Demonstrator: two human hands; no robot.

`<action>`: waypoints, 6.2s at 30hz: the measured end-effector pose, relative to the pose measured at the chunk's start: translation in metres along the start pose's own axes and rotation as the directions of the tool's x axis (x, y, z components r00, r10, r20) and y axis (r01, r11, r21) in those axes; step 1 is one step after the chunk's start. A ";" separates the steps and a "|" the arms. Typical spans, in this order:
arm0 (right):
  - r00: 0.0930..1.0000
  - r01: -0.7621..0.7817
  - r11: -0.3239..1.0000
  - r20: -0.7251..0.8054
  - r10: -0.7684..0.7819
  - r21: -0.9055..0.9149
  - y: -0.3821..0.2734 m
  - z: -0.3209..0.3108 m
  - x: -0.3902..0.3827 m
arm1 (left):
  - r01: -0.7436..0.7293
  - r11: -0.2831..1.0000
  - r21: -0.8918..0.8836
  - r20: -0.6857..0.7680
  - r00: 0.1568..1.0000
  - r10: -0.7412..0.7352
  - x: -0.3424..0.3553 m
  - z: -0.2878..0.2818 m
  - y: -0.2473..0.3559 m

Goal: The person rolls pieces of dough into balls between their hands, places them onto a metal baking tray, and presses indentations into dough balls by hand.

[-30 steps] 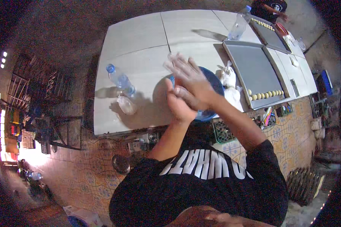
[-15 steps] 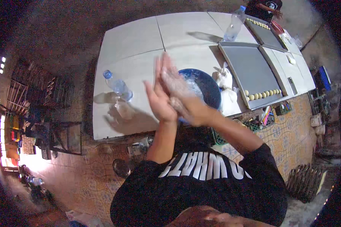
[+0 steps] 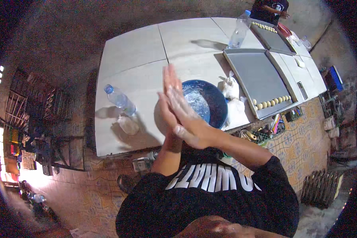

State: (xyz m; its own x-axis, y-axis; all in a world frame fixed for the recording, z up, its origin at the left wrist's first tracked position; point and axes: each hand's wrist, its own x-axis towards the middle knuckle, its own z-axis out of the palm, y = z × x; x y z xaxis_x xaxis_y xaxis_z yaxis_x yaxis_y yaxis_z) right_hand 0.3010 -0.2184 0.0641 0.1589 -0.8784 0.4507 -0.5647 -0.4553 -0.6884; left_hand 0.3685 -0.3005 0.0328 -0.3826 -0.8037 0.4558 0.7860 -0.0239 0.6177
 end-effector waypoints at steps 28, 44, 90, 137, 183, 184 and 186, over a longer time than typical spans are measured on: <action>0.957 -0.062 0.979 -0.289 0.003 -0.196 0.027 -0.032 0.032 | 0.240 0.939 -0.246 -0.006 0.968 -0.249 -0.010 0.033 0.011; 0.997 0.044 0.974 0.069 -0.029 -0.224 0.004 -0.002 0.002 | -0.022 0.957 -0.288 0.035 0.999 0.033 0.008 0.005 -0.011; 0.998 0.014 0.936 0.062 0.008 -0.351 0.050 -0.105 -0.049 | 0.200 0.889 -0.412 -0.114 0.957 -0.268 0.000 0.101 -0.087; 0.992 0.048 0.973 -0.128 -0.020 0.225 0.135 -0.241 -0.246 | 0.197 0.967 -0.163 -0.129 0.967 -0.219 -0.051 0.243 -0.260; 0.846 -0.454 0.835 -0.145 0.514 0.310 0.310 -0.284 -0.312 | -0.565 -0.138 0.813 0.223 0.522 -0.823 -0.044 0.149 -0.320; 0.845 -0.457 0.830 -0.134 0.517 0.321 0.312 -0.283 -0.307 | -0.541 -0.158 0.826 0.196 0.539 -0.819 -0.043 0.151 -0.318; 0.842 -0.477 0.835 -0.129 0.524 0.276 0.318 -0.280 -0.300 | -0.571 -0.169 0.804 0.277 0.610 -0.743 -0.051 0.148 -0.312</action>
State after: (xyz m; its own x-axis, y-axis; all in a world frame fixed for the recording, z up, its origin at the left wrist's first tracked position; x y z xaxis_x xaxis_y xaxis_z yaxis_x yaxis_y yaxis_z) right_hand -0.1529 -0.0595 -0.1309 -0.2667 -0.9593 0.0925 -0.3233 -0.0014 -0.9463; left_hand 0.0708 -0.1641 -0.0882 -0.9515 -0.3076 -0.0033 -0.3046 0.9405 0.1507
